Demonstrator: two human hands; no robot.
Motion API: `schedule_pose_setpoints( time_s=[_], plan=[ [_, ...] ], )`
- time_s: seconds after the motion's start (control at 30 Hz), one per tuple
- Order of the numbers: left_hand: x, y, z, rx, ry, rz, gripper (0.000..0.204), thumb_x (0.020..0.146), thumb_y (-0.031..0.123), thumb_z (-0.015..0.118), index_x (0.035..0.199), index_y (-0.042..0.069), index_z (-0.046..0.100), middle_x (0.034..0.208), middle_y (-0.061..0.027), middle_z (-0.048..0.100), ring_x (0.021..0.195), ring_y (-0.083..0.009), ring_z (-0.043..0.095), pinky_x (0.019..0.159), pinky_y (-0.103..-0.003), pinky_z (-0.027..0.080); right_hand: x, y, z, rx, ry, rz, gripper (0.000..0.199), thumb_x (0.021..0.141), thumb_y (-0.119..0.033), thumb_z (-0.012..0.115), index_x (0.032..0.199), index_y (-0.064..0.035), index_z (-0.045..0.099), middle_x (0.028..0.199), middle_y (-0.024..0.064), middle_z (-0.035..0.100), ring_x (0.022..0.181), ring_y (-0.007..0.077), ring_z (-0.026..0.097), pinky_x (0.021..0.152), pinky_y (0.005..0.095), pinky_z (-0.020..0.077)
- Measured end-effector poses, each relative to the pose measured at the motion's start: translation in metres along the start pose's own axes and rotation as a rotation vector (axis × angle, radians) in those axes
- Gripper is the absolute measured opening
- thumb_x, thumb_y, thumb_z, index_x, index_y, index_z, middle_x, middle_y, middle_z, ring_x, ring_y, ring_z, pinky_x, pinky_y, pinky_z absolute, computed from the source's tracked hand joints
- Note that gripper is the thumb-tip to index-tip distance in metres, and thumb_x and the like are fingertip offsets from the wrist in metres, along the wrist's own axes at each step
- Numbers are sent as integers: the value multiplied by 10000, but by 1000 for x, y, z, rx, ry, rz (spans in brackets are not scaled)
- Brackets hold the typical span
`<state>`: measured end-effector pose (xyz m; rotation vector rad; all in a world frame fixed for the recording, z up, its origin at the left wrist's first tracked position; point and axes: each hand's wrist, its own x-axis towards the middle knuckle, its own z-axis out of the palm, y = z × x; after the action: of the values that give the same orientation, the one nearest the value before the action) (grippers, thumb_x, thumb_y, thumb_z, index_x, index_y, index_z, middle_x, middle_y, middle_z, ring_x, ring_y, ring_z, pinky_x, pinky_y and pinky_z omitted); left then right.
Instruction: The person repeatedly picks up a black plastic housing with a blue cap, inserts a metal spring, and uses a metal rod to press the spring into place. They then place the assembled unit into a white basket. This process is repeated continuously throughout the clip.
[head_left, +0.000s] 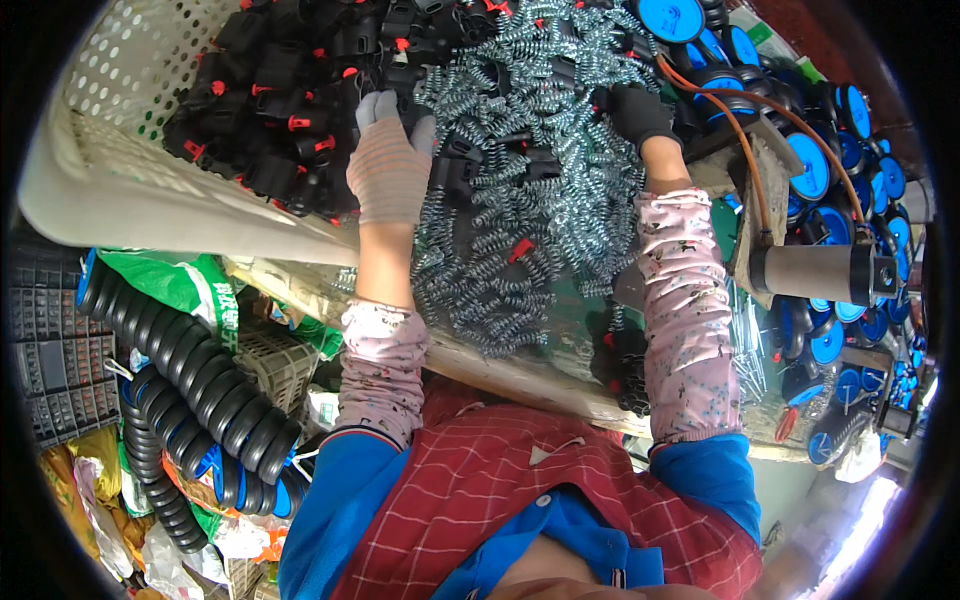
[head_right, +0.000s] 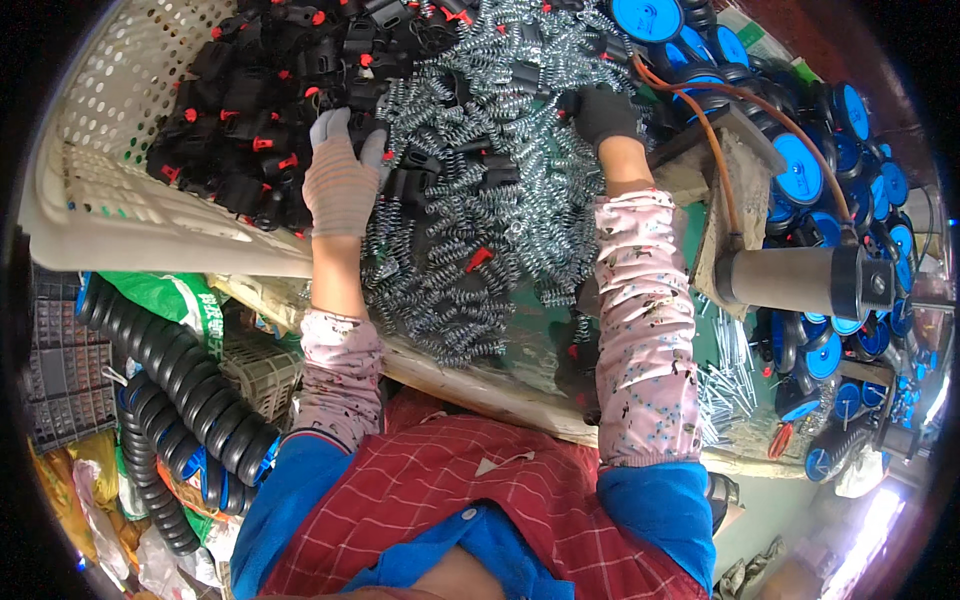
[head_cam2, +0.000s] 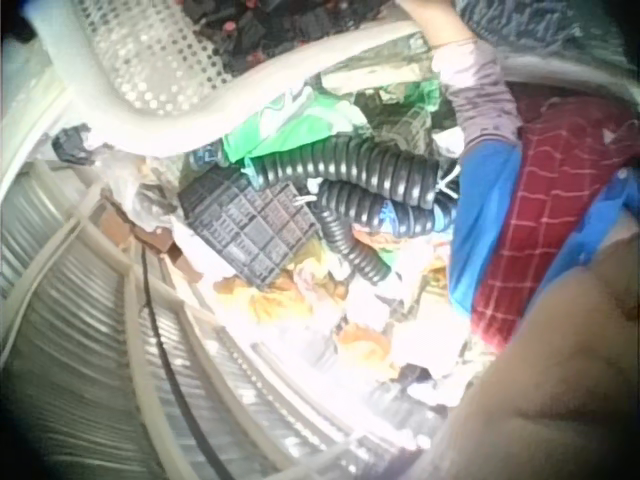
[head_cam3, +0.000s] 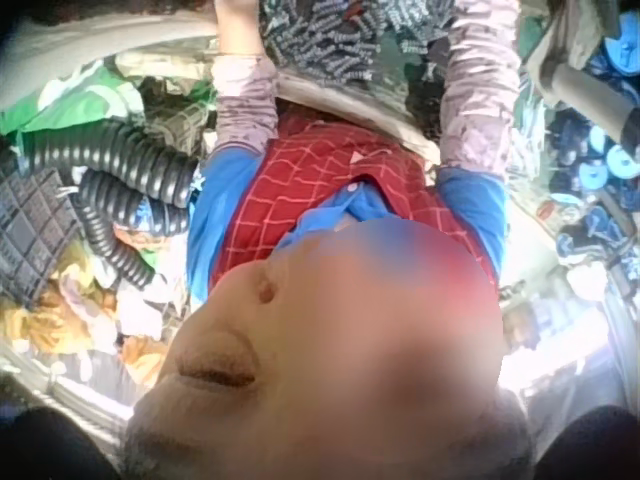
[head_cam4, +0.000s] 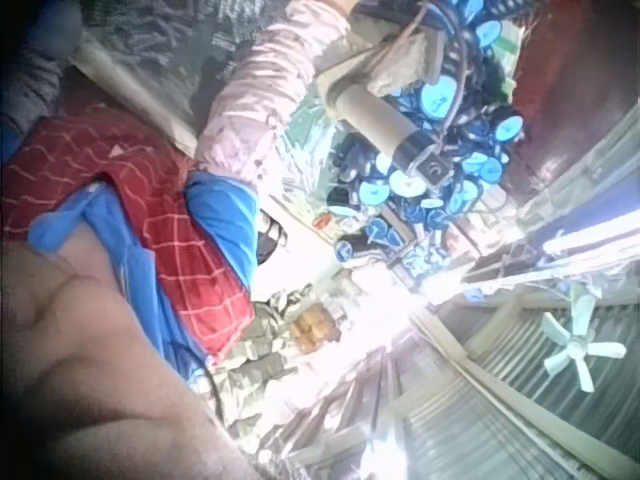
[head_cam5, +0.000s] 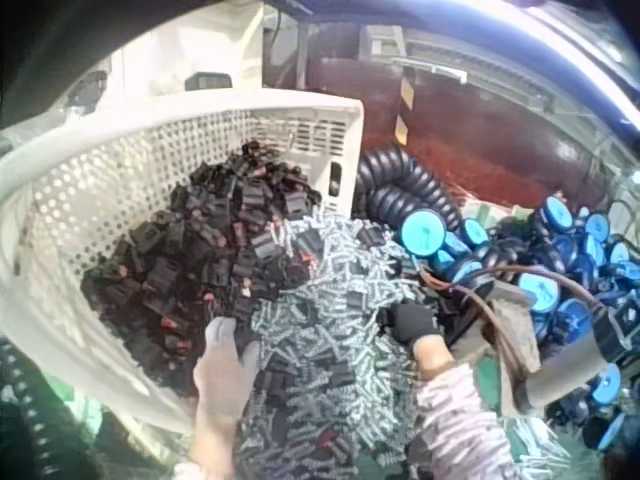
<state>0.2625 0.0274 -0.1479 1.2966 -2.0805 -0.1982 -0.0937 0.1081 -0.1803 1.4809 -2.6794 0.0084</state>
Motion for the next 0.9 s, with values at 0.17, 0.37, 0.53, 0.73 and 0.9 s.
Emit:
schedule_pose_setpoints(
  time_s=[0.17, 0.37, 0.53, 0.73, 0.9],
  plan=[
    [18, 14, 7, 130, -158, -137, 433, 864, 369, 690, 1224, 187, 533, 1289, -133, 561, 986, -373, 667, 777, -480, 555, 10, 5, -24, -31, -96, -50, 508, 836, -506, 662, 1268, -240, 648, 1115, 196, 696, 1042, 399, 666, 914, 491, 524],
    [-2, 14, 6, -196, -28, 42, 426, 857, 149, 712, 1253, 162, 552, 1222, -168, 573, 998, -366, 635, 850, -434, 537, -5, 6, -6, 311, 133, -115, 241, 852, -292, 641, 1035, -142, 598, 967, 190, 691, 950, 411, 662, 819, 512, 524],
    [-32, 34, -31, -698, -18, -14, 469, 809, 3, 765, 1225, 35, 550, 1074, -96, 632, 945, -177, 627, 861, -302, 525, -50, -13, -21, 382, 586, -135, 284, 834, -202, 720, 1056, -90, 583, 963, 172, 678, 930, 397, 654, 759, 466, 519],
    [-105, 41, -48, -1397, -510, -94, 392, 945, 133, 616, 1315, 14, 572, 1161, -65, 630, 1066, -149, 581, 956, -283, 470, -241, -41, -126, 833, -209, -542, 522, 836, 33, 696, 1319, -87, 537, 1014, 97, 690, 935, 215, 717, 784, 319, 549],
    [-167, 80, -29, -1420, -786, -231, 330, 986, 104, 556, 1303, 9, 548, 1196, -84, 614, 1115, -156, 569, 974, -287, 448, -312, -30, -106, 926, -96, -490, 538, 725, -8, 796, 1212, -79, 578, 1021, 120, 665, 945, 292, 694, 779, 360, 542]
  ],
)
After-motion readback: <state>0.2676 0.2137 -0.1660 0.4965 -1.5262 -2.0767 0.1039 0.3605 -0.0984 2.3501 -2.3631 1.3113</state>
